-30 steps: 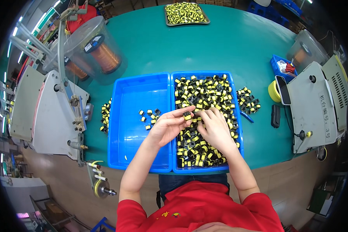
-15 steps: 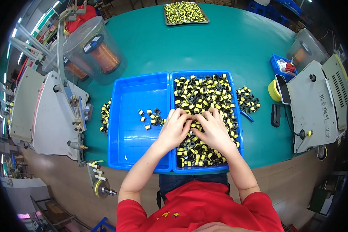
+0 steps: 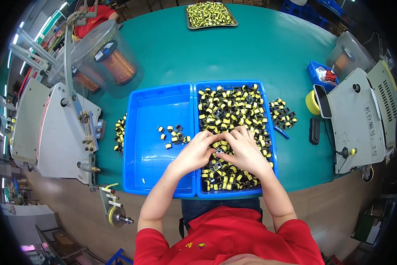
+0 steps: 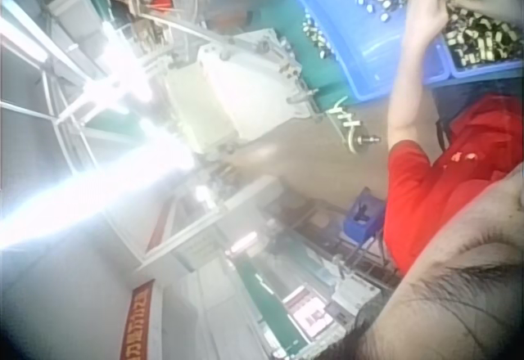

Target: Assembling small yellow and black electronic components at a factory workstation.

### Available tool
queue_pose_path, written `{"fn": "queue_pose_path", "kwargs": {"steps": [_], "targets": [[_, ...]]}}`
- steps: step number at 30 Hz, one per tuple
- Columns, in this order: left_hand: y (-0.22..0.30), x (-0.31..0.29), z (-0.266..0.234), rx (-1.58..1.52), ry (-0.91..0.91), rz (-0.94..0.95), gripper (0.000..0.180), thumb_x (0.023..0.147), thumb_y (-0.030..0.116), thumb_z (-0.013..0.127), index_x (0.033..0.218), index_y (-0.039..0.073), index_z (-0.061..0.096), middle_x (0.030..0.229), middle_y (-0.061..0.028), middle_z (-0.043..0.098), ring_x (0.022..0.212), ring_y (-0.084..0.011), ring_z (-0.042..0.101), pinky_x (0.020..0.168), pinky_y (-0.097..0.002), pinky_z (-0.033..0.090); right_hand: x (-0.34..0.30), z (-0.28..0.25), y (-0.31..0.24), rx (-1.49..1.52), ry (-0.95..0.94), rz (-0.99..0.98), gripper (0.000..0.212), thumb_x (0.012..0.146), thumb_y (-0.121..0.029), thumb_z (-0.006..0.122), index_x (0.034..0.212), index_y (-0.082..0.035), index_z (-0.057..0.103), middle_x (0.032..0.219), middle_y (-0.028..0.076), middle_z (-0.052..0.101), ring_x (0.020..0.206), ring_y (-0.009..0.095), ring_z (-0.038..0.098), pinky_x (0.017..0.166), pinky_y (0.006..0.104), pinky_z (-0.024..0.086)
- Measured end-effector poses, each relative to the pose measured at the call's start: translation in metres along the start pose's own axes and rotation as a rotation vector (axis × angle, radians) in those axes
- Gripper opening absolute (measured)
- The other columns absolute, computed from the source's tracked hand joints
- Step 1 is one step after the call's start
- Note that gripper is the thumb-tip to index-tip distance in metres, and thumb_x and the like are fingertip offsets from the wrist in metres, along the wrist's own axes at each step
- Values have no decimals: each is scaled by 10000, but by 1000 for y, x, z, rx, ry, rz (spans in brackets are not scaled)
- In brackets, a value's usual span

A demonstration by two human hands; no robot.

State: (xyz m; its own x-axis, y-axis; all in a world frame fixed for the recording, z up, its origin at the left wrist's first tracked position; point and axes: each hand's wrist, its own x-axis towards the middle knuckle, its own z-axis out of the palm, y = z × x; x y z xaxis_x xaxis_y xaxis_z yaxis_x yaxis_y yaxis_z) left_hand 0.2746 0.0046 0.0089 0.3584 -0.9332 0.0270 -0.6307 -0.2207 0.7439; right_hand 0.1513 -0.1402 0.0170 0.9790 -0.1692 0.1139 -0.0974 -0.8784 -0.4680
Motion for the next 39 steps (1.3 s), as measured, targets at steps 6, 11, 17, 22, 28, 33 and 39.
{"fn": "queue_pose_path", "kwargs": {"steps": [6,11,17,22,28,33,39], "targets": [[0,-1,-3,26,-5,4,233,784,4,591,1017,9,574,969,-133,505,932,-306,531,799,-371,446,0,-5,-7,58,-30,-19,444,694,-327,736,1025,-85,565,1008,89,572,1043,277,456,906,398,365],[-2,3,-23,-5,300,93,180,780,-15,589,956,0,558,974,-146,541,896,-318,553,769,-346,455,-1,-2,-6,32,12,-55,391,697,-280,726,1001,-96,565,971,84,551,991,271,472,864,385,379],[-1,1,-26,-933,97,-227,284,952,222,495,1143,15,538,899,-18,548,680,-48,414,577,-189,347,-1,0,-10,-22,-39,-117,335,728,-300,698,983,-115,584,960,82,534,903,243,513,794,357,381],[0,1,-25,-1252,-31,-294,374,962,253,460,1228,-8,489,909,-38,531,664,-67,413,579,-191,349,-1,10,-12,-81,-16,-237,292,774,-364,668,927,-117,640,1016,83,560,925,221,530,801,358,381],[-1,1,-25,-1322,-60,-263,380,960,243,457,1222,-32,477,952,-61,517,668,-81,412,589,-193,356,0,10,-10,-37,-74,-160,223,800,-310,644,886,-104,648,1040,95,569,966,228,535,808,357,386],[5,1,-25,-1320,-45,-281,374,963,250,453,1214,-25,481,945,-60,524,676,-85,428,594,-198,363,0,15,-8,-32,9,-223,218,793,-300,641,892,-106,650,936,97,564,923,234,546,797,356,383],[2,2,-23,-1319,-26,-260,361,969,262,443,1202,-12,466,935,-80,551,665,-95,446,602,-205,381,0,15,-12,-87,-103,-170,261,792,-299,653,967,-108,625,1115,118,557,1041,221,534,823,364,385]]}}
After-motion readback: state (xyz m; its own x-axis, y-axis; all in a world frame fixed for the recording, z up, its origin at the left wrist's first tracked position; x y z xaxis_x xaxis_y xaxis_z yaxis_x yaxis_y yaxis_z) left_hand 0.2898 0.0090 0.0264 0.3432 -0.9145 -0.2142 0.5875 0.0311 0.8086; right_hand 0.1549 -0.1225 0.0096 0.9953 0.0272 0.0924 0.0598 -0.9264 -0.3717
